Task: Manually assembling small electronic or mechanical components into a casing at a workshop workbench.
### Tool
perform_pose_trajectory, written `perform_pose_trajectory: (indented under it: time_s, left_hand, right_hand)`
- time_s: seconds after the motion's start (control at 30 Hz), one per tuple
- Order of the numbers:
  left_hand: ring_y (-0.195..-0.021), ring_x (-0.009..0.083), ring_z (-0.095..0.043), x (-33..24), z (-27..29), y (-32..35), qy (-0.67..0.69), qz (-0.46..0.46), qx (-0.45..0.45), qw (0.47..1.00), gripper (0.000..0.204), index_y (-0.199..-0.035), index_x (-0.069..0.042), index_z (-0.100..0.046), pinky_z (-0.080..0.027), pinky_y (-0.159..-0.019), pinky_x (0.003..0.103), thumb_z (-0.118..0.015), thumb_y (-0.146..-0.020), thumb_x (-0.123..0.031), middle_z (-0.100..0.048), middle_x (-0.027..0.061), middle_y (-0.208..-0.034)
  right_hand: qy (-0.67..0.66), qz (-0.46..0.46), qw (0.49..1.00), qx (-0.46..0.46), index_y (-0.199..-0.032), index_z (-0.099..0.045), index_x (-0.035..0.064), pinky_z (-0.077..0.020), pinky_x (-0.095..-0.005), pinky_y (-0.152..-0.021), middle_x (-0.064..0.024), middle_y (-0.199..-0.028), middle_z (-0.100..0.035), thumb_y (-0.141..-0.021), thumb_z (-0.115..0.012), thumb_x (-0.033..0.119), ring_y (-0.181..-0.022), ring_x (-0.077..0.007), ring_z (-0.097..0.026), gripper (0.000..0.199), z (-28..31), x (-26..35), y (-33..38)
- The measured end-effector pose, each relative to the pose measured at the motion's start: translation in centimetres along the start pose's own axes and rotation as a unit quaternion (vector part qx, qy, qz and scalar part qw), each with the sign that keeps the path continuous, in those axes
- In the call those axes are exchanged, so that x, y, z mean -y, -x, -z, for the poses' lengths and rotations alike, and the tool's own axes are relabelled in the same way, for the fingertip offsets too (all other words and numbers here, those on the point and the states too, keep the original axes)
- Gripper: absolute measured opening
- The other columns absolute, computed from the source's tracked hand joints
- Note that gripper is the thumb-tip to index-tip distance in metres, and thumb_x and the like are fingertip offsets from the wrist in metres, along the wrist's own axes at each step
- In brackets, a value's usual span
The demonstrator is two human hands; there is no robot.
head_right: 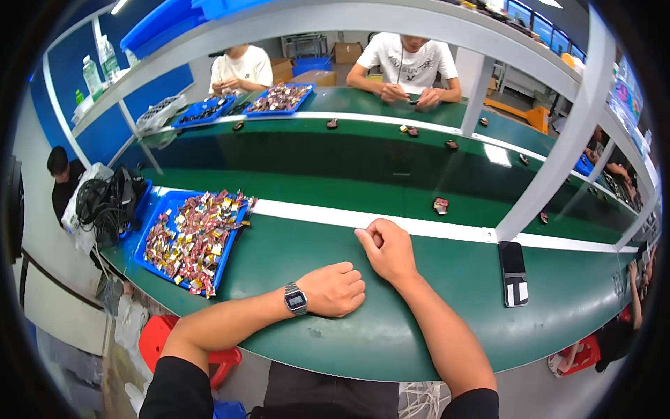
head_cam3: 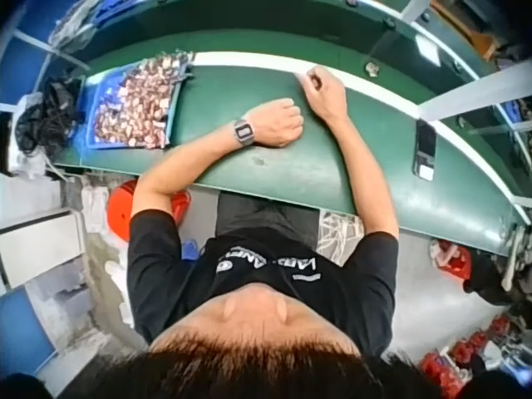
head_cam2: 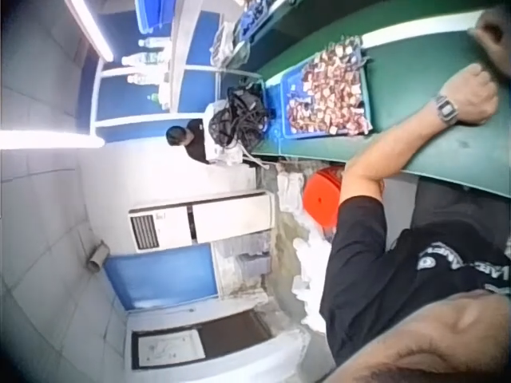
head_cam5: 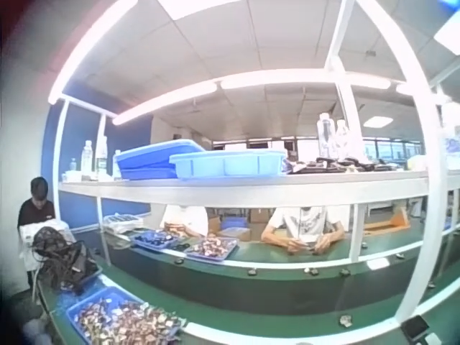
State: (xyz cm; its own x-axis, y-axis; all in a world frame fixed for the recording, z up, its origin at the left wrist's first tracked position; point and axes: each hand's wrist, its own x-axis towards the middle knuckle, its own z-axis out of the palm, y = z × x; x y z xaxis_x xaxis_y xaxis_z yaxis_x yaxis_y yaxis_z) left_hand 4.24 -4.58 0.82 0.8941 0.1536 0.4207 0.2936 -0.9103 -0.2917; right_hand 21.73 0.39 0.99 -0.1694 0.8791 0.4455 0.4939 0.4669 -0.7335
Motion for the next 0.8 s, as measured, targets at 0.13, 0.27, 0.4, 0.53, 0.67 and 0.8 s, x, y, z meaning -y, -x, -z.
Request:
perform_pose_trajectory:
  time_s: [0.13,0.27,0.4,0.53,0.67,0.8]
  left_hand:
    - [-0.063,0.0177,-0.046,-0.5,-0.2,0.1,0.001,0.013,-0.01,1.0,0.019,-0.059,-0.012,-0.049,-0.037,-0.061,0.032,-0.061,-0.073,-0.016,-0.043,0.0012,-0.063]
    - [-0.063,0.018,-0.046,-0.8,0.1,0.2,-0.005,0.018,-0.009,1.0,0.018,-0.06,-0.011,-0.05,-0.037,-0.06,0.032,-0.061,-0.073,-0.016,-0.044,0.0014,-0.063]
    - [-0.063,0.0184,-0.047,-1.1,-0.3,0.3,-0.001,0.02,-0.023,1.0,0.017,-0.061,-0.011,-0.051,-0.039,-0.062,0.033,-0.061,-0.073,-0.016,-0.045,0.0014,-0.063]
    - [-0.065,0.019,-0.052,-0.9,-0.2,0.3,0.017,0.019,-0.011,1.0,0.017,-0.061,-0.011,-0.052,-0.041,-0.063,0.034,-0.062,-0.073,-0.017,-0.049,0.0019,-0.064]
    - [-0.063,0.02,-0.057,-0.9,-0.3,0.4,0.043,0.066,0.027,0.996,0.019,-0.058,-0.012,-0.054,-0.045,-0.064,0.034,-0.064,-0.074,-0.018,-0.055,0.0029,-0.061]
    - [-0.065,0.0226,-0.063,-0.7,-0.3,0.0,0.079,0.109,0.096,0.986,0.017,-0.06,-0.011,-0.062,-0.047,-0.065,0.037,-0.064,-0.074,-0.021,-0.063,0.0054,-0.062]
  right_hand:
    - [0.028,0.024,0.999,0.005,-0.067,-0.044,0.0045,-0.0339,-0.0367,-0.052,-0.0066,-0.061,-0.042,-0.081,-0.08,0.019,-0.054,-0.0219,-0.039,0.041,-0.1,-0.1,0.1]
    - [0.061,0.043,0.997,0.011,-0.065,-0.036,0.0048,-0.0321,-0.0395,-0.052,-0.0089,-0.06,-0.041,-0.078,-0.083,0.022,-0.055,-0.0264,-0.038,0.051,-0.2,0.3,0.3]
    - [0.066,0.058,0.996,0.021,-0.062,-0.034,0.0051,-0.032,-0.0413,-0.052,-0.01,-0.058,-0.04,-0.077,-0.083,0.023,-0.055,-0.0296,-0.038,0.054,-0.5,0.1,0.6]
    - [0.077,0.063,0.995,0.032,-0.059,-0.033,0.0047,-0.0305,-0.0423,-0.049,-0.0114,-0.053,-0.037,-0.079,-0.08,0.019,-0.051,-0.0302,-0.036,0.053,-0.8,0.4,1.2]
    - [0.053,0.067,0.996,0.019,-0.057,-0.035,0.0038,-0.0279,-0.042,-0.046,-0.0124,-0.051,-0.036,-0.079,-0.076,0.009,-0.046,-0.028,-0.034,0.047,-0.6,0.6,1.2]
    - [0.018,0.154,0.985,-0.073,-0.057,-0.036,0.0056,-0.0279,-0.0399,-0.046,-0.0081,-0.053,-0.038,-0.075,-0.076,0.004,-0.047,-0.0266,-0.037,0.044,0.1,3.1,1.8]
